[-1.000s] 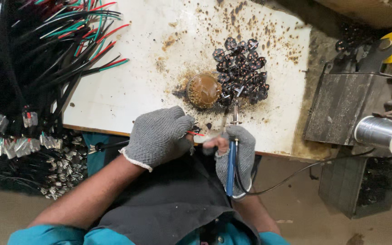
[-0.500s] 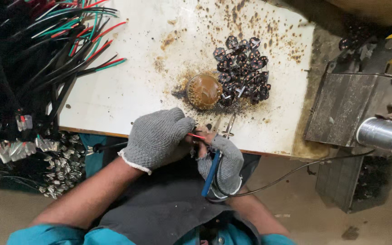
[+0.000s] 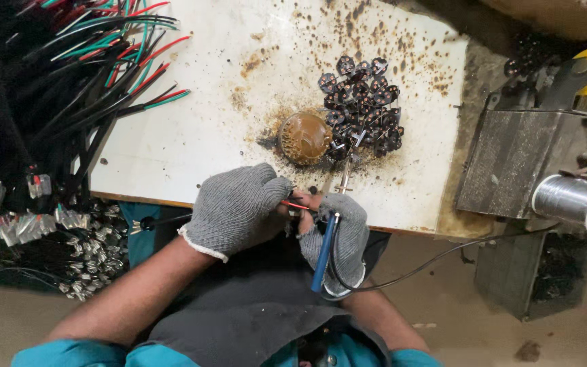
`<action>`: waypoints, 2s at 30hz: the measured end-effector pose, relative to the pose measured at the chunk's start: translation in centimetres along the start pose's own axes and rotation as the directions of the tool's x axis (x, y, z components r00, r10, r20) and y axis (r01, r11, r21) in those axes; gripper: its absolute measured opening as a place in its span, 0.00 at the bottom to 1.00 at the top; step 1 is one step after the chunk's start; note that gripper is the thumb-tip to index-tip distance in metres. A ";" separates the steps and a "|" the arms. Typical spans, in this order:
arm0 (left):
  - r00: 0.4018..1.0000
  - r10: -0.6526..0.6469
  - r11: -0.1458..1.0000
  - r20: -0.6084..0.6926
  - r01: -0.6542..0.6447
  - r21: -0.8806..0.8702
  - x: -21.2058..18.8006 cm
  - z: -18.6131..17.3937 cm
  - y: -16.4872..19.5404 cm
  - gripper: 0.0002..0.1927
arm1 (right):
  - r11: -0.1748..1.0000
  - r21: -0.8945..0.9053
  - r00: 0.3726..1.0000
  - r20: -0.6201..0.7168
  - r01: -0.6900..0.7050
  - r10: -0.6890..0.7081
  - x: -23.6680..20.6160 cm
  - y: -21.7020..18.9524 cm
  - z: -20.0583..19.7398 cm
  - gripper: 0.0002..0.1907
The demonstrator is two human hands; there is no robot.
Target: The person solders wires to small connector components at a workbench. They hold a wire against a component with one hand, apply a heated soldering iron with the other, dip the joint in flux, and place finished connectors on the table while drawing new wires from a bundle.
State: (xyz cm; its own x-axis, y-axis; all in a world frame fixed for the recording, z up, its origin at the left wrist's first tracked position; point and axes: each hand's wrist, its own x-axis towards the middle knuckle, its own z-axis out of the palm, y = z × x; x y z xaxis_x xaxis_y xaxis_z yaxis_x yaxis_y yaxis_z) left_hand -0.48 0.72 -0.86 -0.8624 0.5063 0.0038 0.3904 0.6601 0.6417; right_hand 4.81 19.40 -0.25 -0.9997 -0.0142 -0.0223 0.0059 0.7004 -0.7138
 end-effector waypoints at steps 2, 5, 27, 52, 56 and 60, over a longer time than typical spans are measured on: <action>1.000 0.025 1.000 -0.012 -0.025 -0.008 -0.1 0.0 0.0 0.14 | 0.994 0.091 0.998 -0.036 0.063 -0.060 0.1 -0.2 -0.3 0.13; 1.000 0.009 1.000 0.012 -0.010 0.010 0.0 0.0 0.1 0.13 | 0.990 0.012 0.985 -0.102 0.138 -0.136 0.3 -0.6 -0.6 0.18; 0.979 0.077 0.973 0.190 -0.032 -0.229 -0.9 -1.0 -0.6 0.10 | 0.933 0.360 0.999 -0.029 -0.022 0.035 -1.8 2.0 0.2 0.07; 0.953 -0.296 0.783 0.062 0.279 -0.556 -3.4 0.4 2.4 0.08 | 0.887 0.460 0.995 -0.069 -0.027 0.066 -3.1 0.2 -0.5 0.24; 0.937 -0.346 0.737 0.047 0.303 -0.605 -3.3 0.4 2.8 0.09 | 0.935 0.352 0.998 -0.046 -0.029 0.048 -3.0 -0.3 -1.0 0.10; 0.962 -0.026 0.948 -0.272 -0.062 -0.311 -2.4 -1.9 2.5 0.06 | 0.825 0.506 0.950 -0.293 0.253 -0.111 -1.6 -0.4 -0.4 0.13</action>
State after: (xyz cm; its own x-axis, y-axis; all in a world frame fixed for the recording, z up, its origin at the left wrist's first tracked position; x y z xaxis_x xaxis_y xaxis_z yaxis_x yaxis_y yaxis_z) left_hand 1.96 0.10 2.14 -0.9274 0.3190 0.1953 0.3234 0.4218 0.8471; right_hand 6.40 19.44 0.30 -0.9574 0.1179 0.2635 -0.2347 0.2134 -0.9484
